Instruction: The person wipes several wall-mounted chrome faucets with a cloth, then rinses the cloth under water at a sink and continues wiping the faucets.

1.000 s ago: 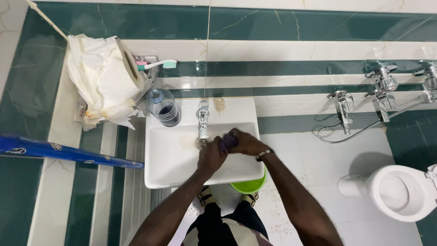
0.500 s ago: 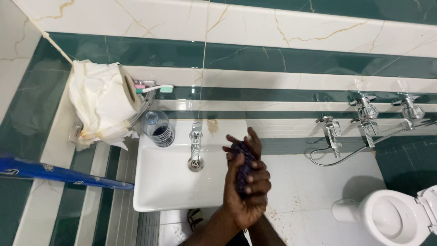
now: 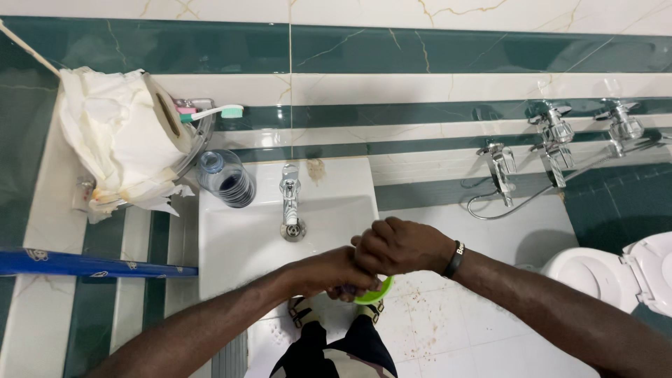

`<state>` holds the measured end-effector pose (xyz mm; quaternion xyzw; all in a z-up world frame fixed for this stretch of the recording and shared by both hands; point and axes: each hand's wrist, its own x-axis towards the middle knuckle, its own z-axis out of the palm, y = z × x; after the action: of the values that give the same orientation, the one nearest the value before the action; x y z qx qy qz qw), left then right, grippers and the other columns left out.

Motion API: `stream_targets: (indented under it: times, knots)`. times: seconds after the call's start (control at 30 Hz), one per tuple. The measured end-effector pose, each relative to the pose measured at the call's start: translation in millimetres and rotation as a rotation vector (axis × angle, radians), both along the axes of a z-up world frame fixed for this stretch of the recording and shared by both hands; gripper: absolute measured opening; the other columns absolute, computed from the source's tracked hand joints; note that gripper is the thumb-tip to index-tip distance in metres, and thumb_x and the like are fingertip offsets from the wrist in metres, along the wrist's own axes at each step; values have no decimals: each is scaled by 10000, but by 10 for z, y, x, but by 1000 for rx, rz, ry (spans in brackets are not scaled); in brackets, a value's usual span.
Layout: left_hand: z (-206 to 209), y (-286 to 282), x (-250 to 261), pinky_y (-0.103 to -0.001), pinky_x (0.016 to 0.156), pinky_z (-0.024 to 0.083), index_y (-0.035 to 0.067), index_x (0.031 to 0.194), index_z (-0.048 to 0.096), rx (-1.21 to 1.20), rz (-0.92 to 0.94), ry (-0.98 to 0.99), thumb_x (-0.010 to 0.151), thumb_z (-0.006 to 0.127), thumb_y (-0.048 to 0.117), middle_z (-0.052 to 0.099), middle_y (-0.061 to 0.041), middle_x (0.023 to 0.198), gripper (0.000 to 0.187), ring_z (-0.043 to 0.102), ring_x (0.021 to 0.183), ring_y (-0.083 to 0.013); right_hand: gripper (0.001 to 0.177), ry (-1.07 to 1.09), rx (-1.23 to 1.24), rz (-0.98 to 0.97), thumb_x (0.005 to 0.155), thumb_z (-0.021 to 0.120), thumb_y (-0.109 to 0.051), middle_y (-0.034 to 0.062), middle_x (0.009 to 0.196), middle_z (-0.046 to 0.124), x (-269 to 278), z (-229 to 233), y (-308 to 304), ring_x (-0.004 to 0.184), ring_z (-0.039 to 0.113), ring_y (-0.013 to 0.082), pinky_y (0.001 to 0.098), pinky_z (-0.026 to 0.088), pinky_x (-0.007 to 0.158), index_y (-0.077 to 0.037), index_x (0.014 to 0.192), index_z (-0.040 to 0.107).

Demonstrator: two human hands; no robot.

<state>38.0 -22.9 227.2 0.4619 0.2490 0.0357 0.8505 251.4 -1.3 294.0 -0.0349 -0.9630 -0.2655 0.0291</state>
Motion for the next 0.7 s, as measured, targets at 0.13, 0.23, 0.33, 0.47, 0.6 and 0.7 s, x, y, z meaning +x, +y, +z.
stream_targets:
  times: [0.13, 0.23, 0.33, 0.47, 0.6, 0.7]
  knots:
    - [-466, 216, 212, -303, 459, 415, 40, 785, 652, 305, 118, 259, 842, 771, 258, 631, -31, 648, 254, 545, 533, -137, 252, -39, -61, -155, 822, 662, -219, 63, 868, 654, -110, -276, 122, 609, 640, 167, 281, 506, 473, -92, 1039, 662]
    - [-805, 359, 217, -337, 581, 560, 15, 728, 694, 644, 136, 514, 793, 761, 317, 726, -61, 661, 316, 692, 599, -179, 161, -99, -166, -298, 879, 662, -188, 81, 694, 610, -234, -639, 269, 506, 627, 190, 314, 497, 395, -44, 950, 669]
    - [-1031, 438, 246, -400, 695, 595, 27, 774, 700, 728, 280, 643, 795, 751, 363, 751, -127, 690, 340, 740, 679, -266, 137, 39, -384, -439, 876, 663, -169, 108, 719, 618, -305, -1034, 426, 579, 650, 252, 375, 522, 500, -39, 845, 631]
    - [-1156, 387, 184, -445, 726, 611, 30, 894, 731, 737, 474, 743, 818, 727, 301, 748, -164, 802, 282, 751, 780, -326, 125, 172, -523, -649, 877, 660, -170, 148, 766, 651, -418, -1483, 463, 607, 669, 305, 414, 535, 510, -50, 904, 639]
    - [-1172, 328, 174, -474, 714, 587, 53, 943, 739, 820, 573, 721, 845, 717, 266, 751, -168, 841, 236, 739, 804, -345, 145, 315, -643, -796, 861, 666, -170, 162, 800, 658, -398, -1824, 444, 625, 675, 331, 445, 541, 522, -56, 947, 642]
    - [-1269, 344, 193, -460, 729, 596, 51, 920, 713, 760, 511, 800, 896, 682, 275, 754, -161, 829, 227, 753, 788, -338, 96, 319, -633, -871, 884, 659, -170, 138, 796, 670, -364, -2137, 444, 699, 687, 332, 462, 545, 580, -78, 904, 639]
